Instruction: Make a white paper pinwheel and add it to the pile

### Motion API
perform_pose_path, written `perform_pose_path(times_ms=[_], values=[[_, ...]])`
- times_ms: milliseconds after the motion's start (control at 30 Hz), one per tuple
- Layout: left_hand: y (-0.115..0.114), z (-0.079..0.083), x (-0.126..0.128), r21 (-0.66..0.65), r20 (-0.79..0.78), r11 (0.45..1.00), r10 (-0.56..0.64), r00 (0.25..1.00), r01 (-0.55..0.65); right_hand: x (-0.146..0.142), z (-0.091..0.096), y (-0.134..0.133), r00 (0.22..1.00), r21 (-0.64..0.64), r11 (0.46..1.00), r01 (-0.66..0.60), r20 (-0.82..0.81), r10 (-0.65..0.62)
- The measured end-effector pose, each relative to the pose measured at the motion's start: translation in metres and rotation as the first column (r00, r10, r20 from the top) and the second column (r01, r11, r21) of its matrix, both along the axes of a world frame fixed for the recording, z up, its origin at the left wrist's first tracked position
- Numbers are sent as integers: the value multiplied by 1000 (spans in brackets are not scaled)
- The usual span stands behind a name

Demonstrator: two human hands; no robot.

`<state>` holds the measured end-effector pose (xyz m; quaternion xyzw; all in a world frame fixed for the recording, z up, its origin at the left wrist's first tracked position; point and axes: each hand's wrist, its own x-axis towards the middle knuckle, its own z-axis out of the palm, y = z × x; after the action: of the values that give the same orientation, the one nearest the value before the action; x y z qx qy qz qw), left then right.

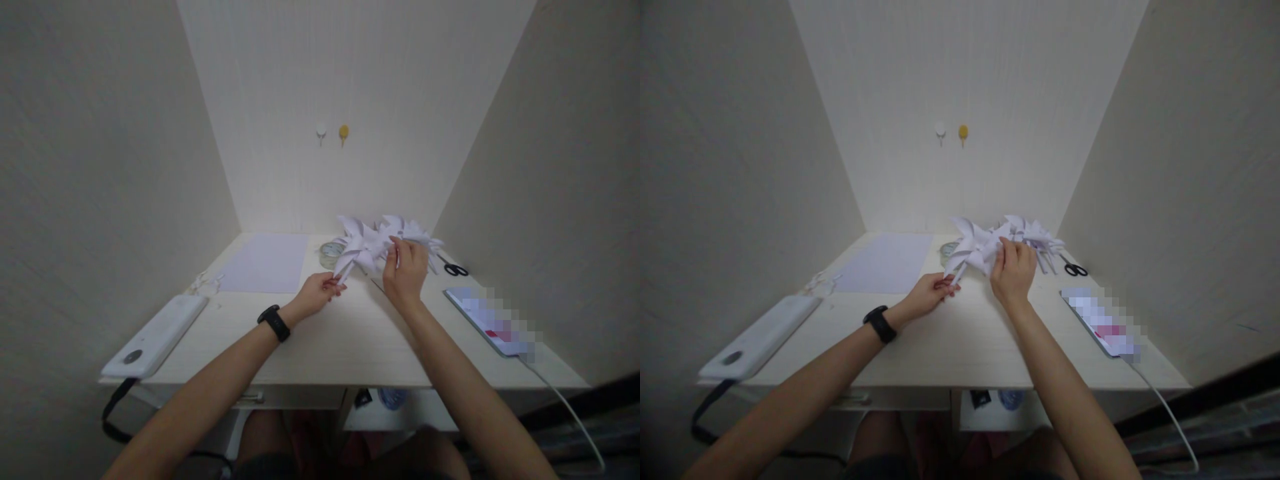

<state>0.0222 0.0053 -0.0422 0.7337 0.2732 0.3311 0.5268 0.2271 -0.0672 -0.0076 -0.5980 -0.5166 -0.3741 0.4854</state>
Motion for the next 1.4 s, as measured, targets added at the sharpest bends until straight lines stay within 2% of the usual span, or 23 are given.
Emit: perform_pose_path(times_ms=[167, 333, 467, 667, 767, 867, 967, 1033, 1133, 1200, 1400], values=[[9, -1, -3, -56, 101, 998, 45, 994, -40, 5, 5, -4, 997, -55, 997, 54, 66, -51], [12, -2, -3, -90, 109, 992, 99, 989, -89, -5, 2, -4, 995, -33, 999, -24, 100, 28], [14, -1, -5, -87, 104, 991, 115, 988, -106, -6, -1, -2, 993, -55, 998, -37, 113, 43], [11, 2, -5, -212, 191, 974, 122, 974, -80, -23, -11, -3, 959, -120, 966, -228, 144, 244], [9, 2, -5, -244, 217, 966, 139, 966, -84, -32, -11, -6, 954, -131, 963, -238, 156, 257], [10, 2, -6, -216, 170, 971, 140, 976, -102, -28, -8, -7, 971, -89, 980, -180, 142, 191], [12, 1, -6, -123, 73, 985, 128, 989, -118, -16, -4, -5, 983, -71, 985, -155, 87, 161], [14, -1, -6, -92, 40, 989, 123, 992, -119, -12, -4, -3, 980, -77, 978, -192, 42, 196], [14, -3, -4, -107, 43, 987, 127, 991, -122, -15, -6, -1, 959, -87, 955, -284, -21, 283], [13, -4, -3, -115, 49, 986, 128, 991, -122, -19, -7, -1, 954, -85, 950, -300, -44, 297], [12, 1, -6, -99, 42, 992, 83, 996, -79, -8, -4, 0, 981, -56, 981, -188, -65, 184]])
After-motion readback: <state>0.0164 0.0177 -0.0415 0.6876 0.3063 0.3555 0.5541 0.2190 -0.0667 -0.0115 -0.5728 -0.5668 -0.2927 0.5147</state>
